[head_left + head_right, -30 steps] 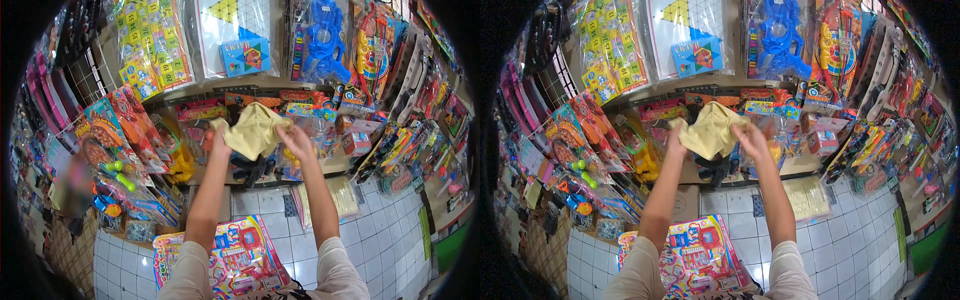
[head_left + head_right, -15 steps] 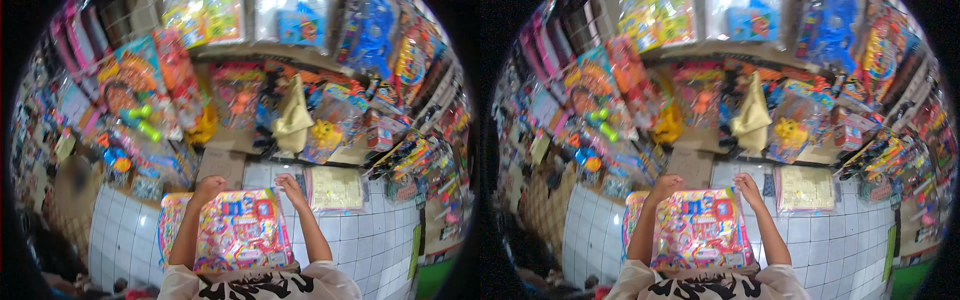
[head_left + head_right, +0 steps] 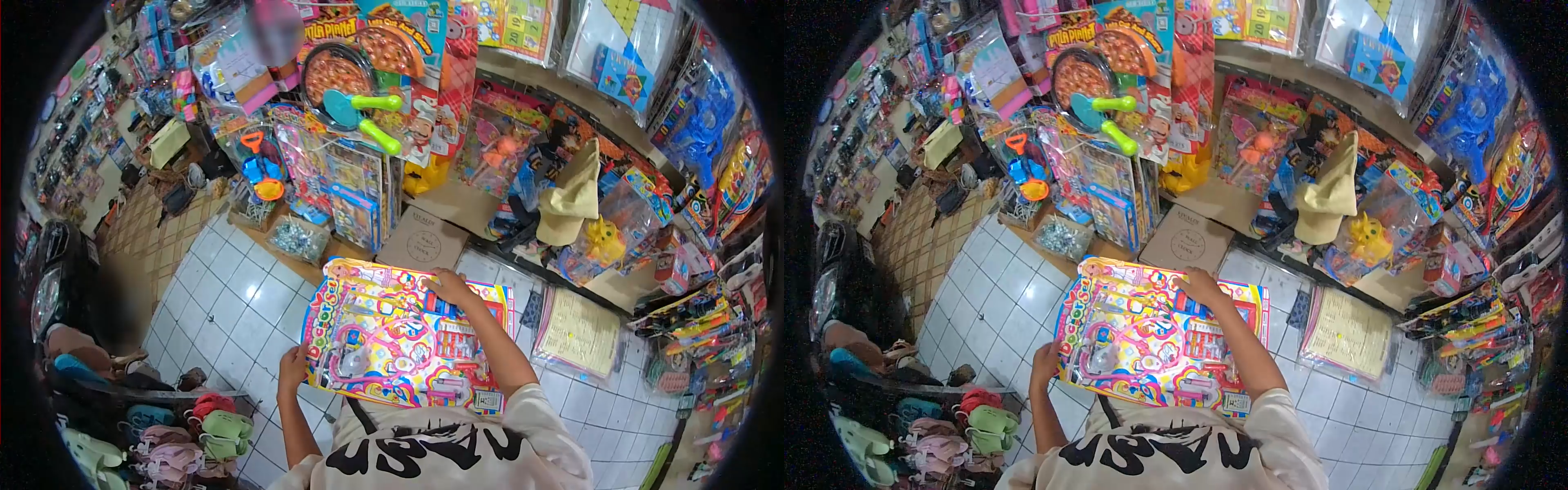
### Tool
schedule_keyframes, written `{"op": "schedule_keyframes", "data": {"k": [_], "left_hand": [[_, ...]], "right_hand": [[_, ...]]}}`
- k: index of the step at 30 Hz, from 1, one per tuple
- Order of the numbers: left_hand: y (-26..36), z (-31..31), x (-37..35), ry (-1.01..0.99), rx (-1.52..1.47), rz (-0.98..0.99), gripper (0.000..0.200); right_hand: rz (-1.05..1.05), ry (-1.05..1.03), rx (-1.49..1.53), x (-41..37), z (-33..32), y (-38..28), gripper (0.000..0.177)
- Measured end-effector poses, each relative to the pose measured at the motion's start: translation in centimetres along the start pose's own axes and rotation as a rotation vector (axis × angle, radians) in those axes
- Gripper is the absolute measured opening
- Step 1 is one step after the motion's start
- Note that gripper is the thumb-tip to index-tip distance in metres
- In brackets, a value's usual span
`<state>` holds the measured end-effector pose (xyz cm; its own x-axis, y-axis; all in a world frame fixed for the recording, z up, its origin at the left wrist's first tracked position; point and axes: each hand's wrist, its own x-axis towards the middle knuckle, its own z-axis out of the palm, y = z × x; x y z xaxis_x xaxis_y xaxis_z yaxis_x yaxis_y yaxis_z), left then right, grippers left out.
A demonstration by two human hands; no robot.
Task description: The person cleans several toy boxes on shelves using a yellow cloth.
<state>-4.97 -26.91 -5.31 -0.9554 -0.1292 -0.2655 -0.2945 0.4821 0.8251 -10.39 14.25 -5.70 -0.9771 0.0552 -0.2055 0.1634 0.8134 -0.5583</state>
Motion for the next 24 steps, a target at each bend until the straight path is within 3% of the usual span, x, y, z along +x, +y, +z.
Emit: {"op": "schedule_keyframes", "data": {"k": [2, 6, 9, 10, 15, 18, 20, 22, 23, 24], "left_hand": [[-0.8, -0.1, 0.4, -0.064, -0.148, 0.044, 0.037], [4.2, -2.9, -0.1, -0.02, -0.411, -0.036, 0.031], [6.8, -6.5, 1.2, 0.069, -0.482, 0.17, 0.017], [6.8, -7.9, 1.9, 0.039, -0.652, 0.286, 0.011], [7.7, -16.3, 3.8, 0.415, -0.778, 0.507, 0.028], [11.4, -18.8, 1.9, 0.416, -1.474, 0.637, 0.05], [9.2, -19.1, 3.1, 0.204, -1.409, 0.82, 0.061], [9.0, -18.1, 4.3, -0.016, -1.169, 1.042, 0.057], [9.2, -17.2, 4.8, 0.128, -1.104, 0.885, 0.056], [10.1, -15.7, 5.0, 0.266, -1.037, 0.725, 0.056]], "right_hand": [[-0.003, 0.037, 0.03, -0.4, -0.6, -0.1, 0.062], [-0.111, 0.174, 0.218, -1.9, -6.2, -3.9, 0.053], [-0.312, 0.293, 0.227, -2.0, -10.6, -7.5, 0.038], [-0.319, 0.292, 0.278, -3.6, -13.0, -10.9, 0.036], [-0.565, 0.304, 0.531, -2.7, -15.8, -18.5, 0.026], [-0.626, 0.412, 0.636, -2.9, -16.6, -23.4, 0.02], [-0.673, 0.427, 0.797, -1.6, -15.7, -25.3, 0.017], [-0.777, 0.501, 0.87, -0.1, -14.6, -27.0, 0.016], [-0.696, 0.363, 0.887, -0.7, -13.9, -27.7, 0.015], [-0.769, 0.374, 0.772, -0.5, -12.5, -28.1, 0.015]]}}
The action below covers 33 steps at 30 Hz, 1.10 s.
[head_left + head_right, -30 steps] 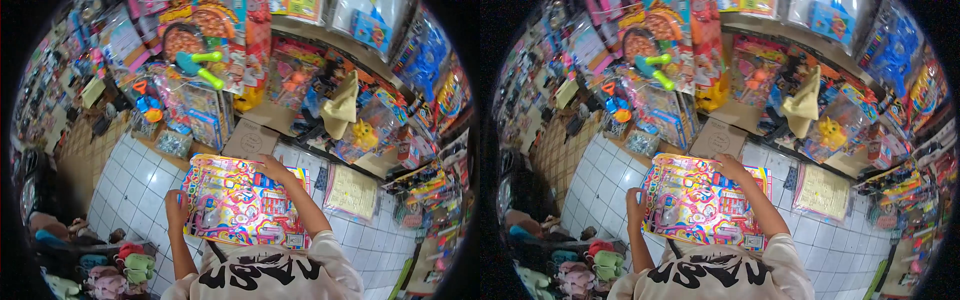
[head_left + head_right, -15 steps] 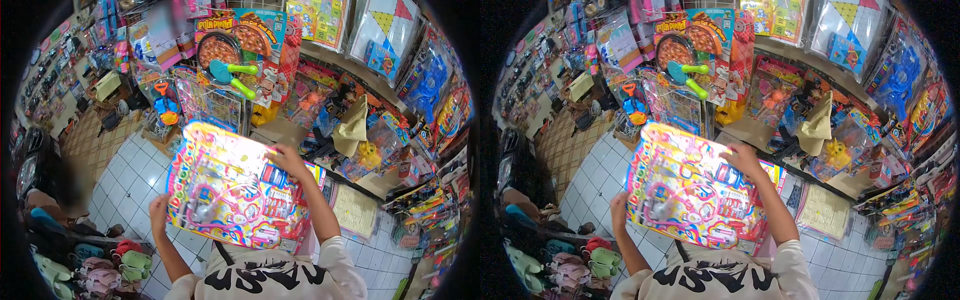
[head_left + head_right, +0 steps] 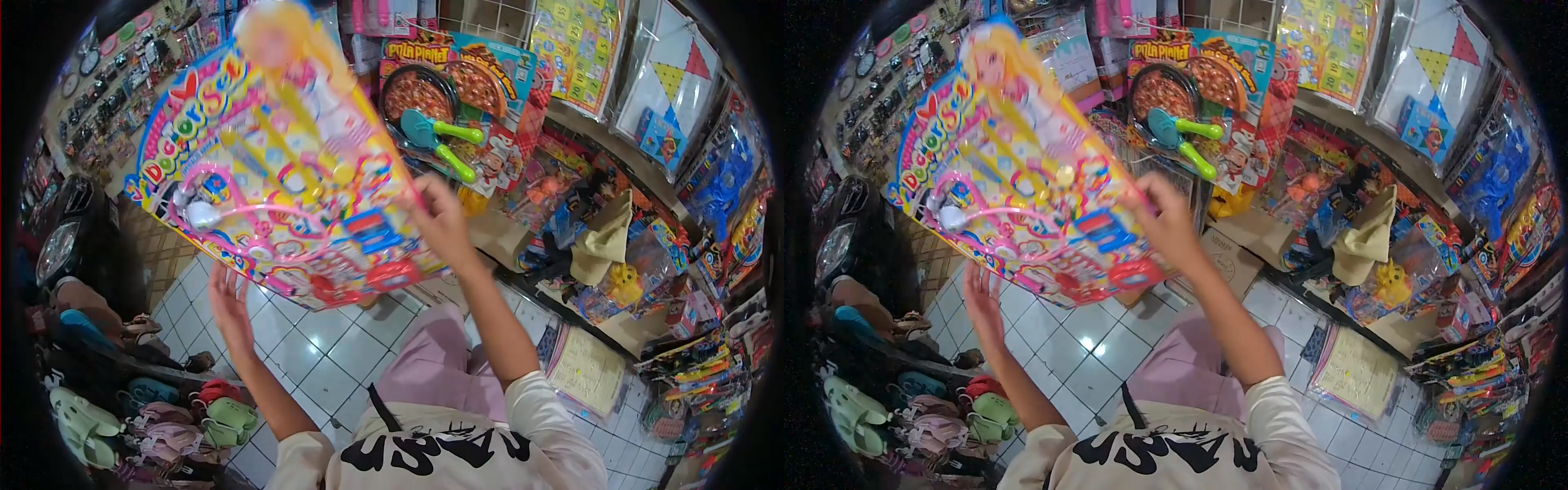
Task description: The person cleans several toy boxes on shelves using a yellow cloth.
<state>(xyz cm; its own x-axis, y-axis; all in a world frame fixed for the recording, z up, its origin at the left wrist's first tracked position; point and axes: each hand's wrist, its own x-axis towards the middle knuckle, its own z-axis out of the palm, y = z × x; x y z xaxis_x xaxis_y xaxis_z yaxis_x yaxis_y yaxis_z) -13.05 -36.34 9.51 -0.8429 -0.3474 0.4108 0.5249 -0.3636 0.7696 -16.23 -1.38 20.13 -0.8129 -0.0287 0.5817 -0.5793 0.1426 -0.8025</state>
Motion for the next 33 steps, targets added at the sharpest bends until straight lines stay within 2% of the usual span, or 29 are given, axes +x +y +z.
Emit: {"op": "schedule_keyframes", "data": {"k": [1, 3, 4, 5, 7, 9, 12, 15, 18, 19, 21, 22, 24, 27, 28, 30, 33], "left_hand": [[-0.9, 0.4, -0.1, 0.147, 0.139, -0.072, 0.056], [-4.3, -2.7, 0.3, 0.31, 0.145, -0.047, 0.052], [-6.3, -4.5, 0.4, 0.392, 0.146, -0.031, 0.051], [-7.7, -6.0, 0.0, 0.413, 0.116, -0.019, 0.049], [-10.0, -9.4, -1.6, 0.443, 0.057, 0.003, 0.046], [-11.7, -12.6, -3.6, 0.374, 0.036, 0.012, 0.044], [-13.1, -15.0, -5.1, 0.362, 0.052, -0.05, 0.042], [-15.2, -15.9, -4.3, 0.365, 0.114, -0.143, 0.04], [-15.5, -12.9, -1.4, 0.378, 0.21, -0.217, 0.037], [-15.7, -11.8, 0.2, 0.34, 0.324, -0.225, 0.042], [-17.1, -11.5, 3.7, 0.199, 0.399, -0.368, 0.064], [-17.8, -11.2, 5.0, 0.213, 0.803, -0.361, 0.075], [-16.5, -7.3, 6.6, 0.215, 0.921, -0.383, 0.08], [-17.1, -6.6, 6.1, 0.119, 0.835, -0.283, 0.081], [-16.6, -5.8, 5.1, 0.109, 0.835, -0.314, 0.076], [-18.0, -6.1, 3.0, 0.043, 0.766, -0.254, 0.068], [-17.9, -5.6, -1.1, 0.027, 0.717, -0.419, 0.057]], "right_hand": [[-0.072, -0.06, -0.087, -0.6, 1.2, 1.4, 0.014], [0.132, -0.363, -0.008, -2.5, 3.2, 5.0, 0.023], [0.162, -0.44, 0.057, -3.8, 4.5, 7.0, 0.033], [0.189, -0.514, 0.122, -5.1, 5.8, 8.8, 0.045], [0.145, -0.622, 0.007, -7.0, 7.2, 10.7, 0.059], [0.259, -0.601, 0.195, -10.0, 9.4, 15.1, 0.052], [0.355, -0.72, 0.07, -12.1, 10.0, 17.3, 0.041], [0.505, -0.656, 0.176, -12.4, 10.1, 18.6, 0.031], [0.524, -0.577, 0.135, -11.2, 9.9, 21.1, 0.028], [0.521, -0.542, 0.165, -10.5, 10.0, 21.5, 0.026], [0.545, -0.402, 0.225, -8.4, 10.5, 21.8, 0.026], [0.559, -0.332, 0.254, -7.4, 10.9, 21.9, 0.026], [0.442, -0.246, 0.166, -5.6, 11.8, 25.1, 0.027], [0.391, -0.151, 0.113, -2.6, 12.9, 27.4, 0.027], [0.397, -0.123, 0.111, -1.6, 13.3, 27.9, 0.027], [0.396, -0.103, 0.151, 0.4, 14.0, 29.0, 0.025], [0.453, -0.067, 0.18, 2.9, 14.7, 29.7, 0.025]]}}
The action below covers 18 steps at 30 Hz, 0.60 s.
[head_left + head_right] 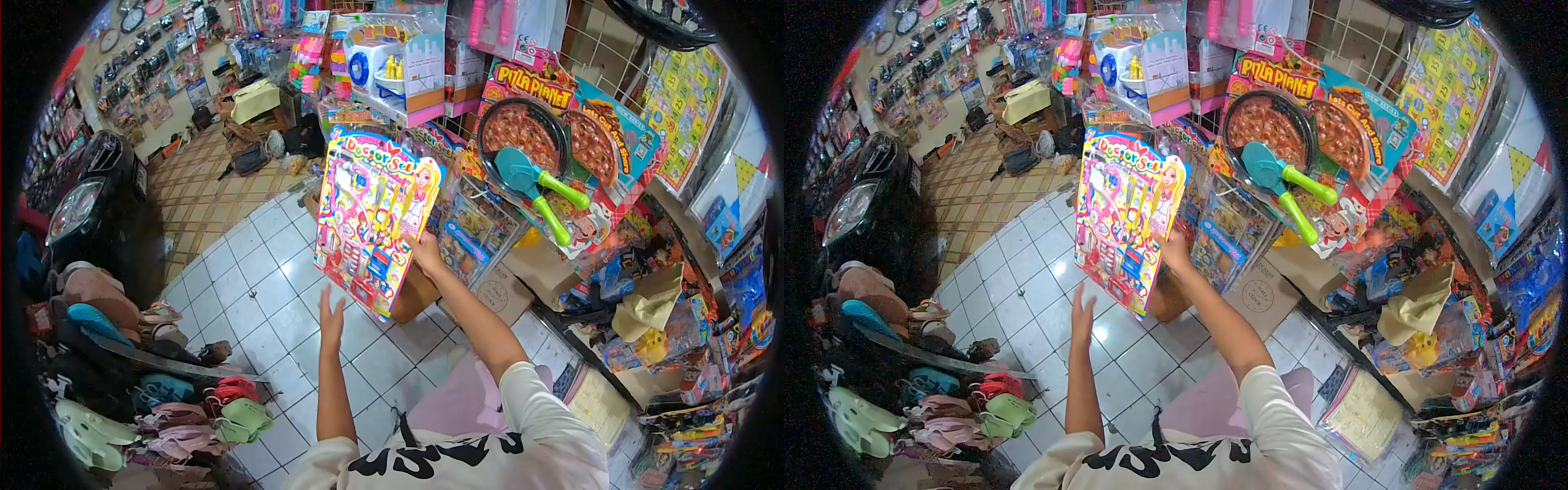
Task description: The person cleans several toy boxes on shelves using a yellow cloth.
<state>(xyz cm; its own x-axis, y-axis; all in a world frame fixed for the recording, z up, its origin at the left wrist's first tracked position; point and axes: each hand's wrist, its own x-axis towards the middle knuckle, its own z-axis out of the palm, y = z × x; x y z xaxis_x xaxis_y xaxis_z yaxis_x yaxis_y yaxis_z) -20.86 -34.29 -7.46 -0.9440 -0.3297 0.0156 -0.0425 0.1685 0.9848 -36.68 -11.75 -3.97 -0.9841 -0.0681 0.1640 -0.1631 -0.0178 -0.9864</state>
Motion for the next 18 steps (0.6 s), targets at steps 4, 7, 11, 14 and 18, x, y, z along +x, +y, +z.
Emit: {"op": "schedule_keyframes", "data": {"k": [4, 7, 11, 14, 18], "left_hand": [[-2.3, -0.3, -3.7, -0.061, 0.042, -0.176, 0.052], [-3.7, -1.0, -4.6, -0.05, -0.002, -0.161, 0.048], [-4.2, -1.4, -4.3, -0.014, -0.044, -0.161, 0.042], [-3.2, -1.1, -4.0, -0.003, -0.109, -0.202, 0.038], [-3.3, -0.9, -4.1, 0.009, -0.058, -0.214, 0.038]], "right_hand": [[0.065, 0.034, 0.003, 4.0, 0.0, 1.0, 0.022], [0.027, 0.058, 0.021, 5.2, 0.5, 0.6, 0.02], [-0.012, 0.084, -0.084, 5.2, 0.8, 1.0, 0.02], [-0.003, 0.112, -0.177, 4.5, 1.0, 1.2, 0.021], [0.009, 0.154, -0.017, 5.5, 1.3, 2.0, 0.02]]}}
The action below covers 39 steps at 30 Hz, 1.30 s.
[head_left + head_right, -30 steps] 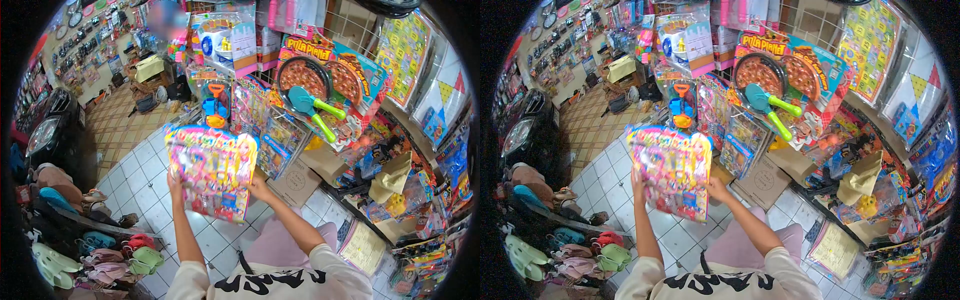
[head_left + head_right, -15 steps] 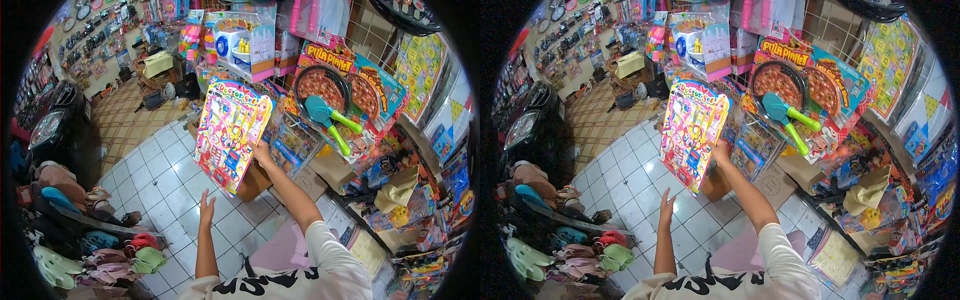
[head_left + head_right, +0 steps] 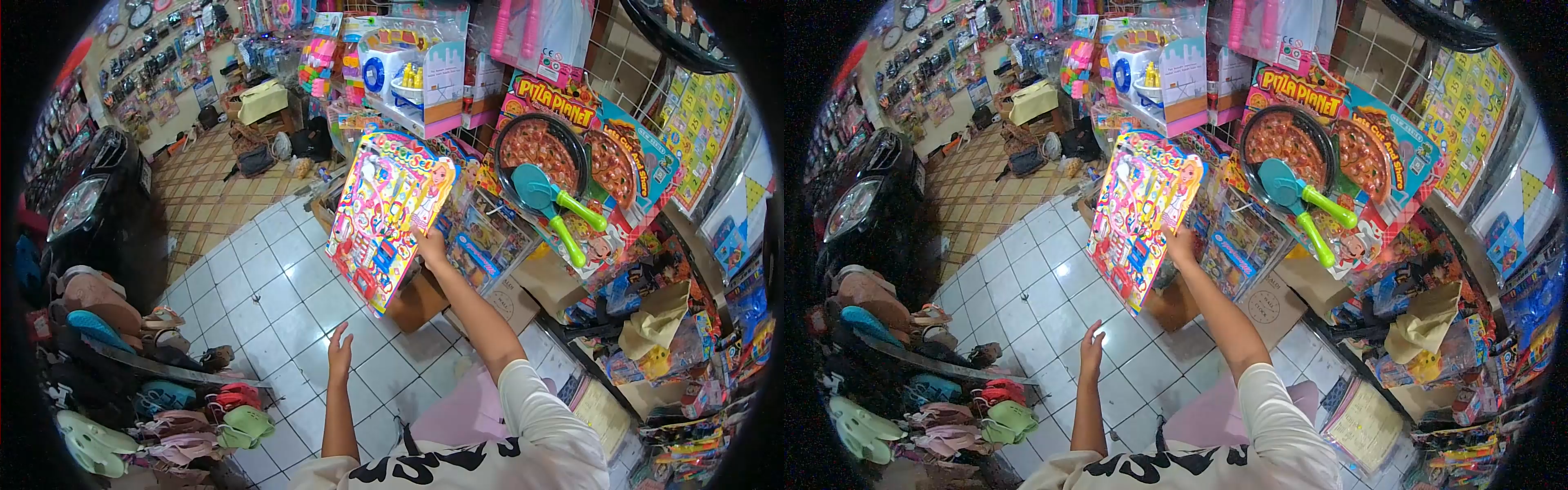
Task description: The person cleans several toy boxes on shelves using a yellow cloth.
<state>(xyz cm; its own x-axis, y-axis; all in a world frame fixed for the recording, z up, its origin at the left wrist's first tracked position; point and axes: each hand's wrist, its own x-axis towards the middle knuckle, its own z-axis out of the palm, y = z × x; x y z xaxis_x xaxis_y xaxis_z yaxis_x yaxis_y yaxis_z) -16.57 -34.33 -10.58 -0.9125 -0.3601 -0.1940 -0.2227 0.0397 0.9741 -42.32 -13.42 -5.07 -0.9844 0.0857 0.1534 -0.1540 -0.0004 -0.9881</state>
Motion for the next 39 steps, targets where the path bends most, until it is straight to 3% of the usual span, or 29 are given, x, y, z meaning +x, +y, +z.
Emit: {"op": "schedule_keyframes", "data": {"k": [3, 5, 6, 8, 11, 14, 17, 18, 21, 22, 25, 27, 29, 31, 33, 34, 36, 39], "left_hand": [[0.1, -0.2, -0.6, -0.01, -0.023, -0.022, 0.037], [-0.9, -0.3, -0.7, -0.018, -0.008, 0.014, 0.036], [1.6, -0.2, -1.8, -0.042, -0.047, -0.097, 0.036], [-0.2, -0.1, -1.3, -0.038, -0.041, -0.084, 0.036], [-1.1, -0.2, -1.4, -0.05, -0.062, -0.078, 0.036], [-3.0, -0.1, -1.0, -0.065, -0.065, -0.078, 0.035], [-1.8, 0.4, -1.5, -0.091, -0.036, -0.118, 0.035], [-2.1, 0.8, -1.3, -0.085, 0.007, -0.051, 0.035], [-2.6, 2.5, -0.9, -0.087, 0.177, 0.141, 0.036], [-2.1, 3.2, -0.6, -0.094, 0.262, 0.203, 0.037], [0.0, 5.7, -0.3, -0.121, 0.389, 0.311, 0.04], [1.6, 7.5, -0.7, -0.173, 0.443, 0.342, 0.041], [3.0, 9.3, -1.3, -0.255, 0.506, 0.378, 0.042], [3.9, 11.5, -2.7, -0.342, 0.472, 0.454, 0.056], [5.7, 14.2, -5.2, -0.414, 0.45, 0.515, 0.067], [5.8, 15.7, -6.1, -0.488, 0.428, 0.563, 0.084], [5.7, 18.7, -8.5, -0.628, 0.421, 0.622, 0.087], [5.9, 23.1, -11.6, -0.82, 0.38, 0.677, 0.086]], "right_hand": [[0.139, 0.07, 0.074, 1.0, -0.3, -0.7, 0.019], [0.09, 0.121, 0.04, 3.2, -0.9, 1.6, 0.018], [0.065, 0.15, 0.034, 3.7, -1.2, 1.5, 0.018], [0.053, 0.216, 0.021, 4.5, -1.8, 1.5, 0.016], [-0.06, 0.295, -0.298, 6.2, -3.9, 4.5, 0.02], [0.002, 0.281, -0.599, 5.5, -5.8, 3.0, 0.026], [0.086, 0.226, -0.436, 6.2, -6.9, 4.6, 0.03], [0.088, 0.19, -0.588, 6.2, -7.5, 4.3, 0.029], [-0.107, 0.221, -0.603, 3.9, -8.5, 4.7, 0.026], [-0.098, 0.048, -0.592, 2.9, -9.6, 4.5, 0.025], [-0.251, -0.002, -0.218, -3.1, -10.9, 5.9, 0.036], [-0.282, -0.111, -0.389, -8.7, -13.3, 4.7, 0.032], [0.121, -0.377, -0.229, -14.5, -15.9, 2.3, 0.033], [0.564, -0.405, 0.026, -20.4, -17.3, -3.3, 0.035], [0.51, -0.334, 0.117, -25.5, -19.0, -3.4, 0.041], [0.458, -0.292, 0.117, -27.2, -19.8, -3.7, 0.044], [0.355, -0.197, 0.117, -30.4, -21.3, -4.4, 0.049], [0.194, -0.035, -0.218, -33.1, -24.4, -7.9, 0.056]]}}
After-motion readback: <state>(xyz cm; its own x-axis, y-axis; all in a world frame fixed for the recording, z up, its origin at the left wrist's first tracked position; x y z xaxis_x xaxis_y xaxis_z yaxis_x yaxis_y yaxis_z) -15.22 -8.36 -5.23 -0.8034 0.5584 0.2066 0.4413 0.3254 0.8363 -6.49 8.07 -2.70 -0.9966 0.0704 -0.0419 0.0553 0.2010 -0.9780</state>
